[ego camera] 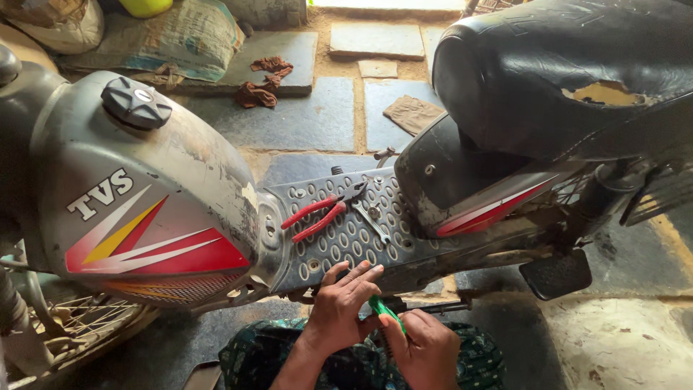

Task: The person connects wires and works on the electrical components of a moped using a screwdriver.

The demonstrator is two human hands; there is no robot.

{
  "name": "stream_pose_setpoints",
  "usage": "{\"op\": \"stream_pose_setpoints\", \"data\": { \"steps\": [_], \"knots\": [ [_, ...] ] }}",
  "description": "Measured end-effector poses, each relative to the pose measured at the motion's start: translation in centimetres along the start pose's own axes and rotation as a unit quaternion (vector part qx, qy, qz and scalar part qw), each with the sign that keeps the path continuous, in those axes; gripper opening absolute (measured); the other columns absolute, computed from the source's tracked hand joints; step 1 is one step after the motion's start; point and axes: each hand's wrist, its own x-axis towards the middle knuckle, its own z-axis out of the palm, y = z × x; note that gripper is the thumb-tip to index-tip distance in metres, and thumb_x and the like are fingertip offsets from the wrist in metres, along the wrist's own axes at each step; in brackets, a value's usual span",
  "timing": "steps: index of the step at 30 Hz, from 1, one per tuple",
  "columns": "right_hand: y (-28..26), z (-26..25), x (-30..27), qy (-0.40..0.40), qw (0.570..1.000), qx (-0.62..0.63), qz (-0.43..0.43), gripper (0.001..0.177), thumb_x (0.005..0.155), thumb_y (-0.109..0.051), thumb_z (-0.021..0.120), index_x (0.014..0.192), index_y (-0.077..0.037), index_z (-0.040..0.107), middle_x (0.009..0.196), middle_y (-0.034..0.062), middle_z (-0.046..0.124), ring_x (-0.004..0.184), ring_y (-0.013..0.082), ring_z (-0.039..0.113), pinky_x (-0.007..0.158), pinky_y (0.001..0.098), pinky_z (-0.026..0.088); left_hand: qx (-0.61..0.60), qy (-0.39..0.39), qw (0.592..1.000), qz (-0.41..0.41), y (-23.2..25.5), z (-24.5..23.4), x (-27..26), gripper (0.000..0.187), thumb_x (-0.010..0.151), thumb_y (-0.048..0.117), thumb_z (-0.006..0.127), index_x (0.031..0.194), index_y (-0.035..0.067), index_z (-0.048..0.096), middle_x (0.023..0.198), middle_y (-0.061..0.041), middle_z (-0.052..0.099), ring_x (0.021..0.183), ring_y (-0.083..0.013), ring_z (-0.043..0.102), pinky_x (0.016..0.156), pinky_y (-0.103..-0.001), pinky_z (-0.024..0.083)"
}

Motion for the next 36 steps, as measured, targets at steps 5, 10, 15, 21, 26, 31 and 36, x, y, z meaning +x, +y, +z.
{"op": "stream_pose_setpoints", "data": {
  "steps": [5,10,15,21,26,31,36],
  "knots": [
    [0.5,0.1,-0.1,0.002,0.999,0.044,-0.001,0.022,0.089,-0.023,0.071,0.079,-0.004,0.076,0.071,0.0104,0.073,0.060,0.0281,0.072,0.050,0.0369,0.054,0.016,-0.009,1.000,-0.013,-0.4,0.5,-0.3,0.029,0.081,0.027,0.081,0.100,0.011,0.065,0.138,-0.011,0.069,0.134,-0.0303,0.062,0.114,-0.052,0.035],
    [1.3,0.2,-0.5,0.023,0.996,0.069,-0.045,0.019,0.094,-0.017,0.065,0.084,-0.004,0.075,0.079,0.0113,0.075,0.069,0.0287,0.075,0.057,0.0356,0.057,0.007,-0.013,1.000,-0.021,-0.3,0.5,-0.4,0.031,0.074,0.021,0.083,0.099,0.011,0.066,0.136,-0.011,0.069,0.132,-0.0305,0.061,0.113,-0.052,0.035],
    [1.5,0.2,-0.9,-0.007,0.995,0.097,0.031,0.018,0.094,-0.016,0.064,0.086,-0.003,0.074,0.076,0.0103,0.074,0.064,0.0267,0.075,0.056,0.0339,0.056,0.014,-0.015,1.000,-0.019,-0.1,0.4,-0.2,0.033,0.072,0.015,0.082,0.101,0.010,0.066,0.135,-0.011,0.069,0.133,-0.0300,0.061,0.112,-0.052,0.035],
    [0.4,-0.6,-1.1,0.004,0.984,0.125,0.130,0.017,0.086,-0.017,0.077,0.094,-0.005,0.069,0.082,0.0100,0.075,0.074,0.0221,0.075,0.057,0.0339,0.059,0.022,-0.014,0.999,-0.021,0.3,0.2,-0.1,0.035,0.070,0.007,0.075,0.104,0.010,0.067,0.136,-0.012,0.069,0.134,-0.0303,0.060,0.113,-0.052,0.034],
    [0.1,-1.6,-0.6,-0.035,0.978,0.171,-0.113,0.041,0.088,-0.008,0.076,0.127,-0.006,0.067,0.123,0.0169,0.070,0.108,0.0286,0.074,0.084,0.0341,0.062,0.014,-0.013,1.000,-0.006,0.3,0.0,-0.1,0.041,0.074,0.009,0.075,0.115,0.010,0.069,0.137,-0.012,0.068,0.133,-0.0304,0.060,0.113,-0.052,0.033],
    [0.4,-1.6,-0.8,-0.087,0.964,0.211,-0.139,0.051,0.085,0.009,0.057,0.134,-0.004,0.064,0.131,0.0201,0.067,0.117,0.0316,0.073,0.087,0.0341,0.065,0.007,-0.010,1.000,-0.014,0.4,0.1,-0.2,0.042,0.075,0.010,0.075,0.117,0.010,0.069,0.138,-0.012,0.068,0.134,-0.0301,0.061,0.115,-0.051,0.034],
    [0.4,-1.0,-1.1,-0.071,0.970,0.189,-0.135,0.045,0.088,0.006,0.066,0.131,-0.007,0.066,0.128,0.0189,0.070,0.114,0.0323,0.075,0.085,0.0346,0.066,0.015,-0.018,1.000,-0.009,0.5,-0.1,-0.1,0.043,0.076,0.012,0.076,0.118,0.012,0.071,0.139,-0.013,0.067,0.135,-0.0300,0.060,0.116,-0.051,0.033]
  ]
}}
